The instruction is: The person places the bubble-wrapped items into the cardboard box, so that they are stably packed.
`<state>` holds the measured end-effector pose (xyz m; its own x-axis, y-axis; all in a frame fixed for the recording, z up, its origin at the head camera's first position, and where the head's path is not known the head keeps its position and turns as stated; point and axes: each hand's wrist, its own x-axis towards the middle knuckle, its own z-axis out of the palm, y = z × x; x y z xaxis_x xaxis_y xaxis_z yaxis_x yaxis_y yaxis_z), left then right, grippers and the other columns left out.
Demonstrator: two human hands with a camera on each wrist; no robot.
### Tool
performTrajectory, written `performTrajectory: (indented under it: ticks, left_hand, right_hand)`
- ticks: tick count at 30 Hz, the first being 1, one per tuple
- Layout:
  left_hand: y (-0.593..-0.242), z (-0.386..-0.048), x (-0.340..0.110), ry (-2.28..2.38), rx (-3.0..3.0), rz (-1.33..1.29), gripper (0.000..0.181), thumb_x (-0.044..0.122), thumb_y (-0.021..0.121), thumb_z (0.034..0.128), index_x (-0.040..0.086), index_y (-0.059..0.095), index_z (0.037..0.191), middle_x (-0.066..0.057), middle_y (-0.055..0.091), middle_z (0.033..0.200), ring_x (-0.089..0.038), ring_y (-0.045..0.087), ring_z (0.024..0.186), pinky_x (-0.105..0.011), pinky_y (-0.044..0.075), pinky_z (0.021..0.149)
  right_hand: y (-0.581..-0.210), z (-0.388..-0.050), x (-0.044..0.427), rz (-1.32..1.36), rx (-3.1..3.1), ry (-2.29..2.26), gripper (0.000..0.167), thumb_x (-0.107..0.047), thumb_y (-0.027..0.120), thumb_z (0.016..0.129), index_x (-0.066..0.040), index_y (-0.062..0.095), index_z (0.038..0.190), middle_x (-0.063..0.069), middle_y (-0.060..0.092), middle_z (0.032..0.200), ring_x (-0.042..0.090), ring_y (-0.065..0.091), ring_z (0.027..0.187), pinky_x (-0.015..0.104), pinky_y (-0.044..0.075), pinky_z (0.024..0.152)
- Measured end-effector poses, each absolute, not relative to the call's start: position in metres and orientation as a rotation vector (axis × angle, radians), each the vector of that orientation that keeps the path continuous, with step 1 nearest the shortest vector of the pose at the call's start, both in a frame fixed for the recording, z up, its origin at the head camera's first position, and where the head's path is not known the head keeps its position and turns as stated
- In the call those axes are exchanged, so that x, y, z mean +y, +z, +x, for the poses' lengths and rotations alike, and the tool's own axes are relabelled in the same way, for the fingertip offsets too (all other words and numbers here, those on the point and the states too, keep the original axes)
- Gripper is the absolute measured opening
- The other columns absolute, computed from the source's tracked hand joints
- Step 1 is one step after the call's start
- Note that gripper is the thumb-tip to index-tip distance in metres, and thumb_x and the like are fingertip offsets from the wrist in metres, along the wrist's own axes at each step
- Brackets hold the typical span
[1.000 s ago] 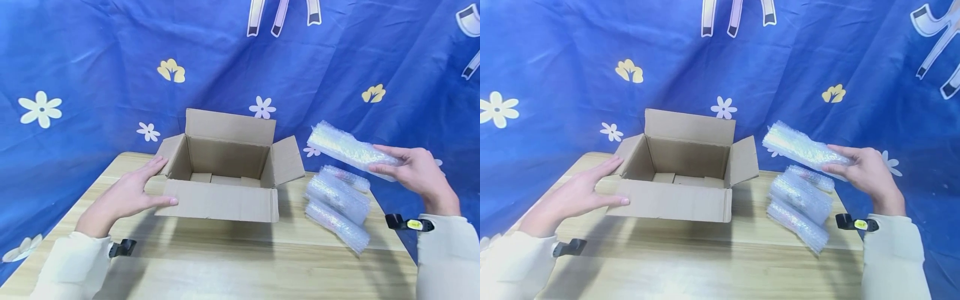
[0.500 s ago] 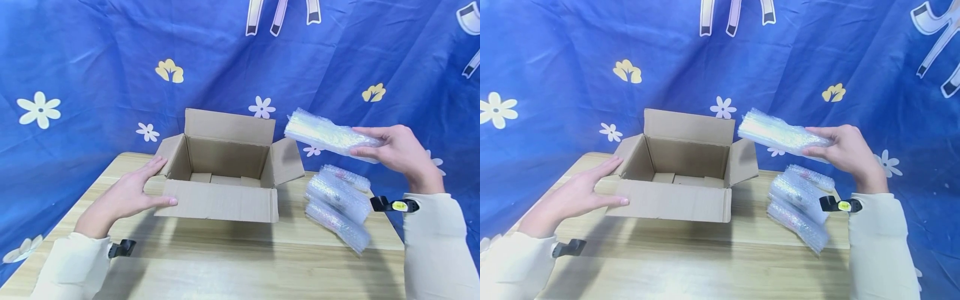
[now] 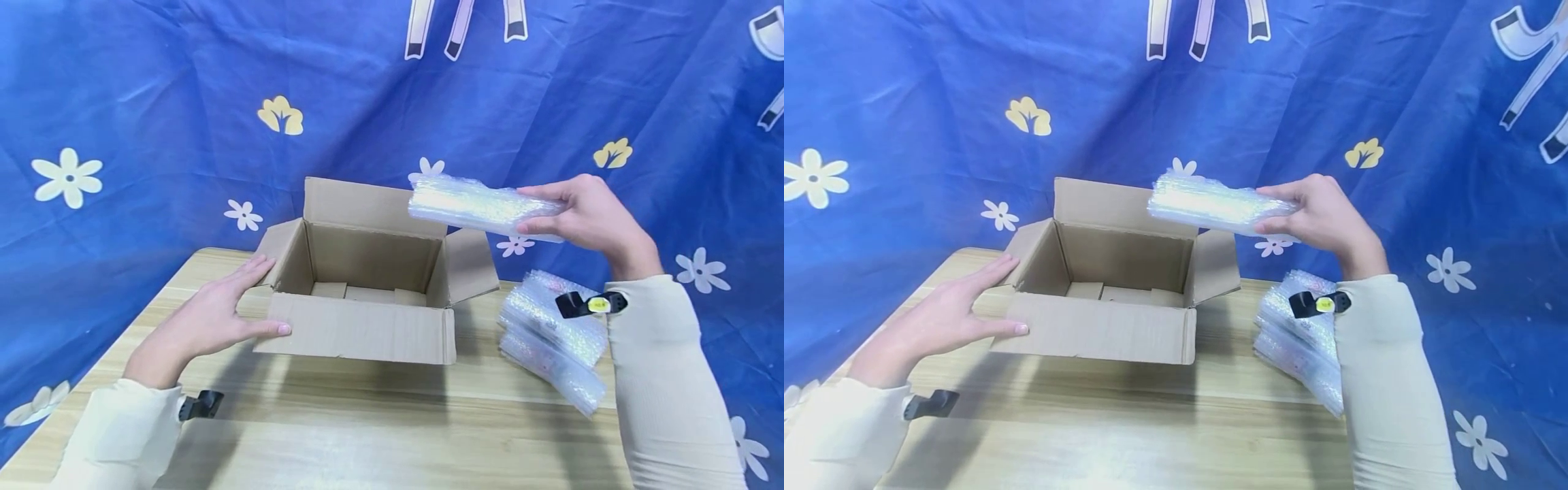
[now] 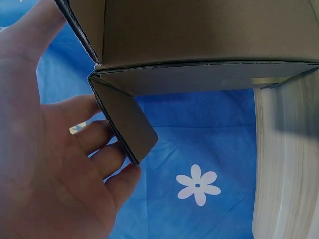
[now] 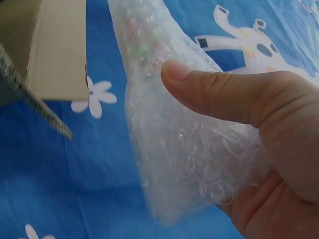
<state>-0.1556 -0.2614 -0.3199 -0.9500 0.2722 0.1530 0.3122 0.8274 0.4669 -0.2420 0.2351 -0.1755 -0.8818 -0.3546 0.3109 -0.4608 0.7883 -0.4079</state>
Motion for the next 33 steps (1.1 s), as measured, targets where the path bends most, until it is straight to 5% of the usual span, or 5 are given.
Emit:
performTrajectory:
  ticks: [9, 33]
  left_hand:
    - [-0.318, -0.155, -0.258, -0.756, -2.94, -0.468, 0.117, 0.068, 0.077, 0.0736, 0.009, 0.023, 0.16, -0.018, 0.017, 0.163, -0.046, 0.023, 0.144, -0.069, 0.026, 0.107]
    - [-0.317, -0.154, -0.262, -0.785, -2.954, -0.452, 0.115, 0.064, 0.078, 0.0749, 0.01, 0.024, 0.16, -0.017, 0.017, 0.163, -0.045, 0.021, 0.145, -0.068, 0.025, 0.108]
  right_hand:
    - [-0.176, -0.261, 0.201, 0.798, -2.823, 0.714, 0.05, -0.025, 0.086, 0.081, -0.012, 0.072, 0.126, 0.004, 0.072, 0.077, 0.019, 0.055, 0.057, 0.026, 0.041, 0.048]
    - [-0.2, -0.308, 0.122, 1.101, -2.893, 0.601, 0.053, -0.023, 0.09, 0.075, -0.009, 0.073, 0.123, 0.009, 0.072, 0.115, 0.02, 0.061, 0.094, 0.035, 0.048, 0.08]
